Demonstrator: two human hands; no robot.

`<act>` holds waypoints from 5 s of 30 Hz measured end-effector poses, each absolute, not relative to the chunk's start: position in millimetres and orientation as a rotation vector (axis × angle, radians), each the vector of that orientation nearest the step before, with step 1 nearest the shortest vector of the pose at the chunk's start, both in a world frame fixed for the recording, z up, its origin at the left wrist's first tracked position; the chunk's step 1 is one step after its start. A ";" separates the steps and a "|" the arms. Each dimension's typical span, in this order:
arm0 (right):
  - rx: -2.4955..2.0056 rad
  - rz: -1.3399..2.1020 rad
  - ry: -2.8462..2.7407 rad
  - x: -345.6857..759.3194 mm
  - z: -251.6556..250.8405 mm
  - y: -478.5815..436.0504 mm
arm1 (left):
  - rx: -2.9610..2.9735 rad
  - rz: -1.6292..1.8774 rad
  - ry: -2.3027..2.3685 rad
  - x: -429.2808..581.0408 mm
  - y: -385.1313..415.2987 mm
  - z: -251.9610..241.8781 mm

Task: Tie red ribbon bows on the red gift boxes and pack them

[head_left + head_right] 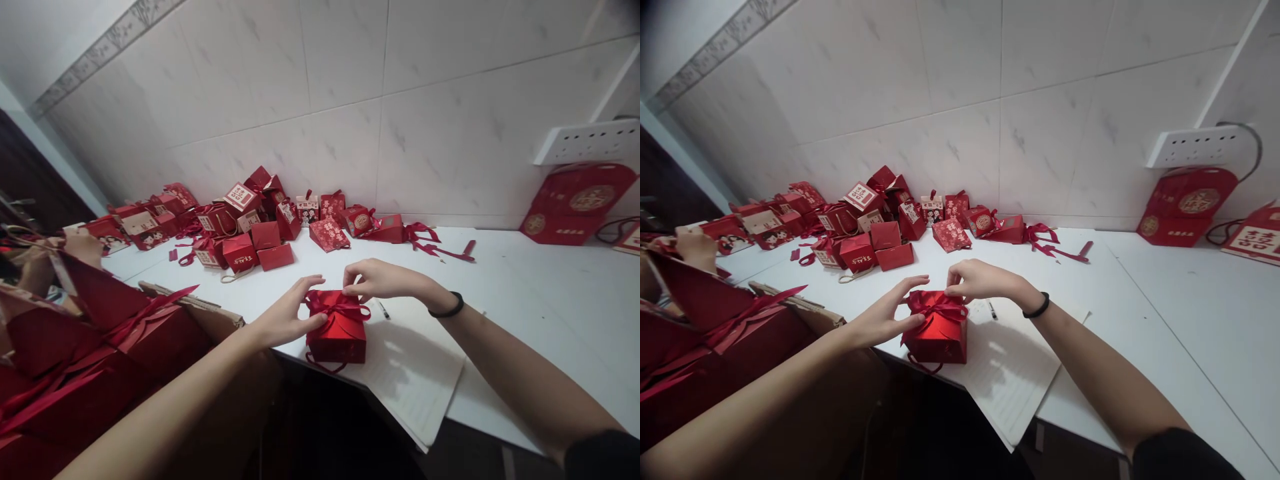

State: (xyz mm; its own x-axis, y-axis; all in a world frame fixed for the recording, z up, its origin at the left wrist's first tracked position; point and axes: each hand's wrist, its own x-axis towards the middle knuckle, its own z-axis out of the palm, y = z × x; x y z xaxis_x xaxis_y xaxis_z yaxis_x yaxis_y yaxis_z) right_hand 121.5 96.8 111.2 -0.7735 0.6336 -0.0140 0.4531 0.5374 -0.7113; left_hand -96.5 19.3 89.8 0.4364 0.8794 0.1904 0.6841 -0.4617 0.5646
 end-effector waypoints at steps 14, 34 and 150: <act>-0.812 0.966 -2.594 111.8 107.3 94.5 | 2.532 0.753 1.344 -87.6 17.6 91.2; -0.852 1.315 -2.691 120.0 113.4 95.6 | 2.726 0.690 1.434 -84.7 16.8 86.6; -0.480 -0.122 -2.534 61.9 70.4 -3.3 | 2.170 0.801 1.318 -90.7 22.9 83.8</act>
State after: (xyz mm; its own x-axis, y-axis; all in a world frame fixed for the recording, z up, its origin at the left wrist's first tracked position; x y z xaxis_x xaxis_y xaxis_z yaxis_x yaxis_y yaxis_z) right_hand 61.9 -3.3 70.4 -0.7834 0.3118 0.5377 0.3622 0.9320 -0.0128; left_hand -90.7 22.9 83.8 0.3664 0.9004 0.2344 0.6231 -0.4246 0.6569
